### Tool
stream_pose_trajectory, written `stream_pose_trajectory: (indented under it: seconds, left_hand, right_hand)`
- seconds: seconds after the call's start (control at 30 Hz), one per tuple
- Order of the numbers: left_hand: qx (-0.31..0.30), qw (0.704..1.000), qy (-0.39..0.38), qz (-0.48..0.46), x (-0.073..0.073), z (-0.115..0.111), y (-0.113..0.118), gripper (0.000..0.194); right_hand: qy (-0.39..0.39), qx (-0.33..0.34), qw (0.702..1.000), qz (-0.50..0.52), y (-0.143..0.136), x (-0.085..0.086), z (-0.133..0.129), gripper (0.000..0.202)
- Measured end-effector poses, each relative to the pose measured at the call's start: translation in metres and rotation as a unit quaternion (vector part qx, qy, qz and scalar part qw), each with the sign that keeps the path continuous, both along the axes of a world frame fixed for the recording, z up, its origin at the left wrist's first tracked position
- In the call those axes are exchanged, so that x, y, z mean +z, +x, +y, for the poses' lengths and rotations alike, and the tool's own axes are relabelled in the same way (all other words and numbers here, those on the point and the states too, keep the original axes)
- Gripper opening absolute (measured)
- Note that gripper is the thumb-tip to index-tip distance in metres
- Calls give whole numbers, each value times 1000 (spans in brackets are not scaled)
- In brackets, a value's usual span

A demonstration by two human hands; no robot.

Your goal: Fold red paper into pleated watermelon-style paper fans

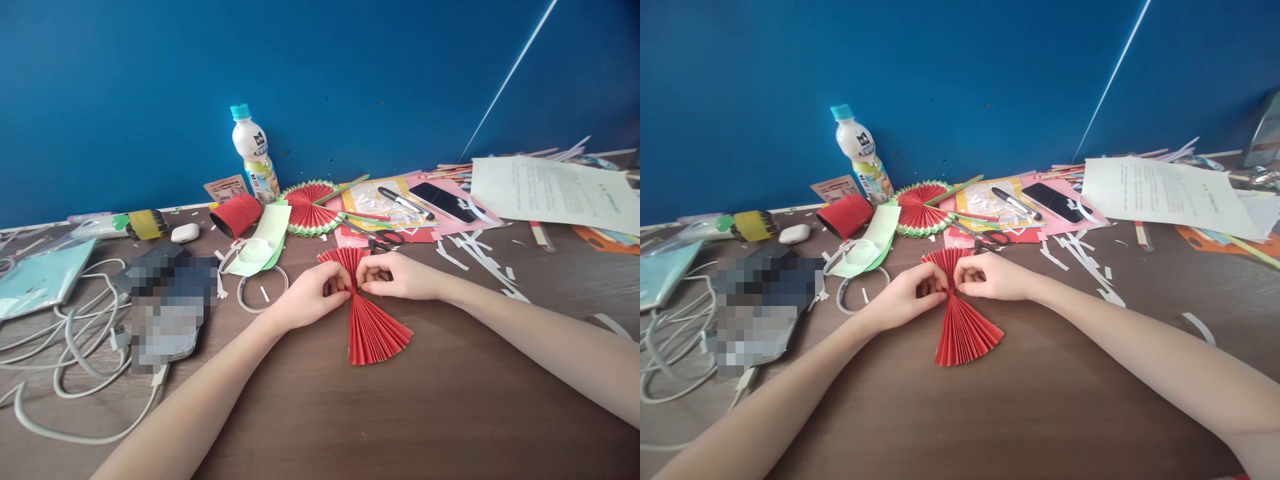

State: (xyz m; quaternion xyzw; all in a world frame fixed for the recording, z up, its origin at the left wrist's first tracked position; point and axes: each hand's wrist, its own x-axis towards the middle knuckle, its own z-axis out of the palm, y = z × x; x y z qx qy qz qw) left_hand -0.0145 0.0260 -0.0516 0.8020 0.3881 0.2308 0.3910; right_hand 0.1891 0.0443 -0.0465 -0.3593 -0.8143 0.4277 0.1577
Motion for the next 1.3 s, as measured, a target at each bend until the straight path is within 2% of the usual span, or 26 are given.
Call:
stream_pose_trajectory:
  seconds: [0.23, 0.63, 0.8, 1.07, 1.2, 1.3]
  left_hand:
    - [-7, 1000, 17, 8, 0, 1, -1, 2]
    - [-9, 1000, 20, 17, 2, -1, 1, 10]
    - [-13, 998, 52, 30, 0, -1, 0, 10]
    - [-13, 998, 53, 28, 0, 0, 0, 9]
    - [-10, 998, 50, 24, -1, 0, 0, 8]
    - [-7, 999, 46, 20, -2, 1, -1, 9]
  right_hand:
    - [2, -11, 1000, 27, -5, -7, -3, 10]
    - [11, -17, 1000, 1, -5, -9, -3, 12]
    - [5, -10, 1000, 3, -5, -8, -2, 12]
    - [-1, 17, 1000, -10, 2, -4, 4, 15]
    - [24, 15, 1000, 14, 2, -7, 2, 13]
    - [77, 17, 997, 18, 0, -12, 0, 10]
